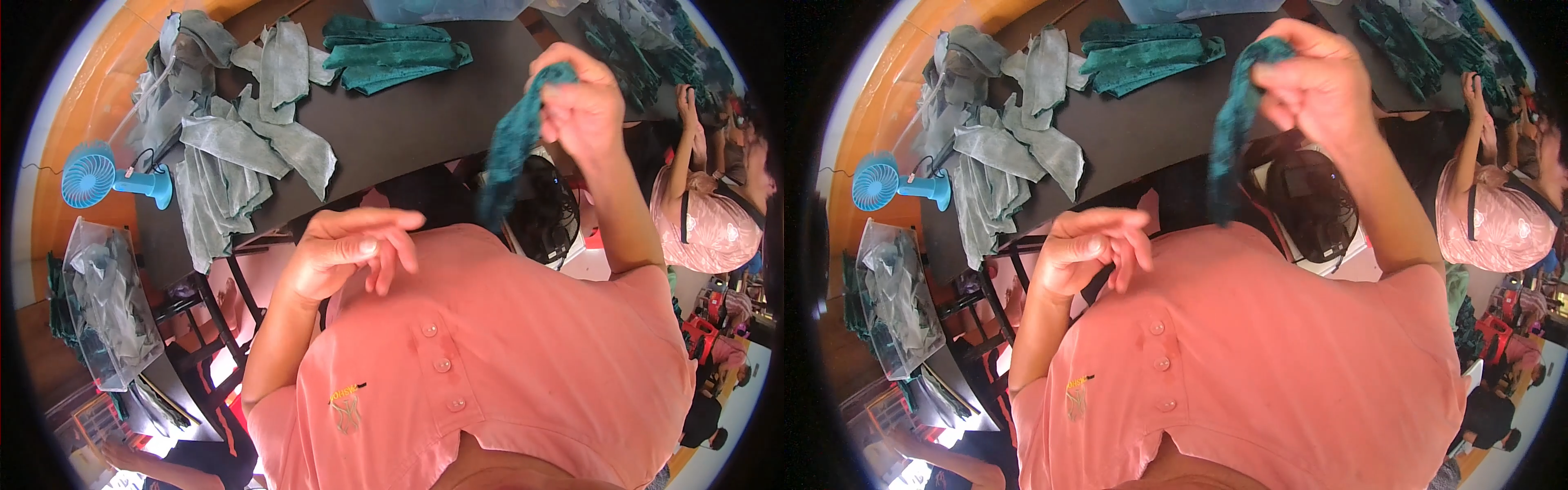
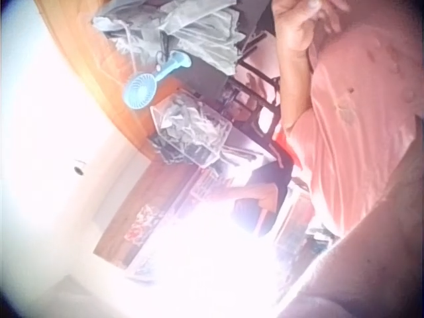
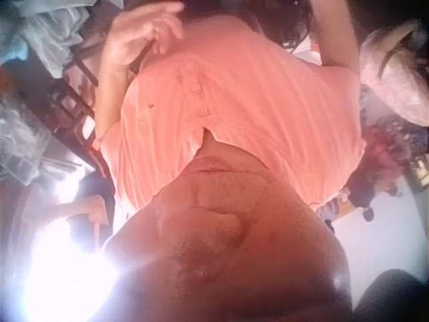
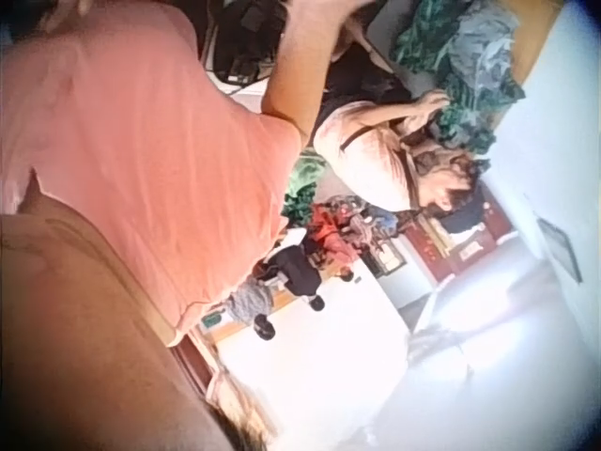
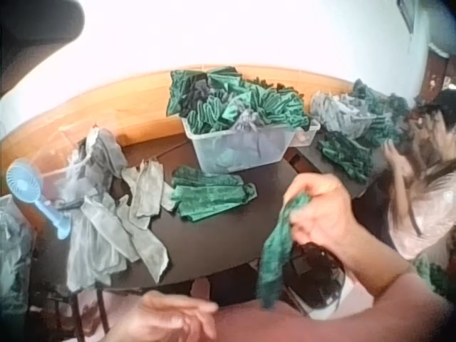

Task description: The recorder is inspecting and manipulating small strips of green fabric in a workshop environment.

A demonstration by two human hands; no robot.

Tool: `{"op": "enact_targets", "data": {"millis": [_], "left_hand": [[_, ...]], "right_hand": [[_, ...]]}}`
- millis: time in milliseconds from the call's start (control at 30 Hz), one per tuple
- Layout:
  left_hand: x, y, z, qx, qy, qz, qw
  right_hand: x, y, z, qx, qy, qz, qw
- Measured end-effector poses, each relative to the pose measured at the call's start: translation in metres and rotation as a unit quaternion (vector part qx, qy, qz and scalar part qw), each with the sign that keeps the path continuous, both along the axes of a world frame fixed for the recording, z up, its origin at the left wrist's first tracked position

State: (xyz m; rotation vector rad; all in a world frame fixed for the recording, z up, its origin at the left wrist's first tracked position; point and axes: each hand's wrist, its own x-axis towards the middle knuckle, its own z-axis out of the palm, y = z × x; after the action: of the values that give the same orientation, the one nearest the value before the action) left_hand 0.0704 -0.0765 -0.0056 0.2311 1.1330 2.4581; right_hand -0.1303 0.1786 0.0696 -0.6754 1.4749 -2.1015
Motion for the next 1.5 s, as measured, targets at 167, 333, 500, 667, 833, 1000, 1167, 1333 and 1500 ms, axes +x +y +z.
{"op": "enact_targets", "data": {"millis": [167, 333, 500, 667, 833, 1000, 1167, 1333, 1500], "left_hand": [[-0.031, 0.020, 0.032, -0.186, 0.172, 0.211, 0.944], [-0.051, 0.046, 0.032, -0.330, 0.234, 0.226, 0.886], [-0.058, 0.044, 0.022, -0.236, 0.035, 0.212, 0.948], [-0.070, 0.054, 0.016, -0.340, 0.096, 0.257, 0.900], [-0.093, 0.077, 0.025, -0.303, 0.084, 0.339, 0.887], [-0.114, 0.079, 0.020, -0.267, 0.080, 0.336, 0.900], [-0.109, 0.078, 0.026, -0.322, 0.083, 0.278, 0.901], [-0.087, 0.067, 0.030, -0.262, 0.035, 0.191, 0.945], [-0.075, 0.054, 0.038, -0.326, -0.019, 0.207, 0.922]], "right_hand": [[0.022, -0.025, 0.014, 0.150, 0.120, 0.069, 0.979], [0.031, -0.041, 0.033, 0.123, 0.112, -0.006, 0.986], [0.022, -0.037, 0.024, 0.114, 0.036, -0.043, 0.992], [0.013, -0.030, 0.014, 0.057, -0.012, -0.002, 0.998], [0.008, -0.030, 0.013, 0.065, 0.028, -0.012, 0.997], [0.000, -0.027, -0.005, 0.194, 0.200, 0.047, 0.959], [-0.002, -0.047, -0.008, 0.101, 0.441, 0.014, 0.892], [-0.006, -0.039, -0.002, -0.001, 0.299, -0.072, 0.952], [-0.018, -0.021, -0.015, 0.011, 0.191, -0.117, 0.974]]}}
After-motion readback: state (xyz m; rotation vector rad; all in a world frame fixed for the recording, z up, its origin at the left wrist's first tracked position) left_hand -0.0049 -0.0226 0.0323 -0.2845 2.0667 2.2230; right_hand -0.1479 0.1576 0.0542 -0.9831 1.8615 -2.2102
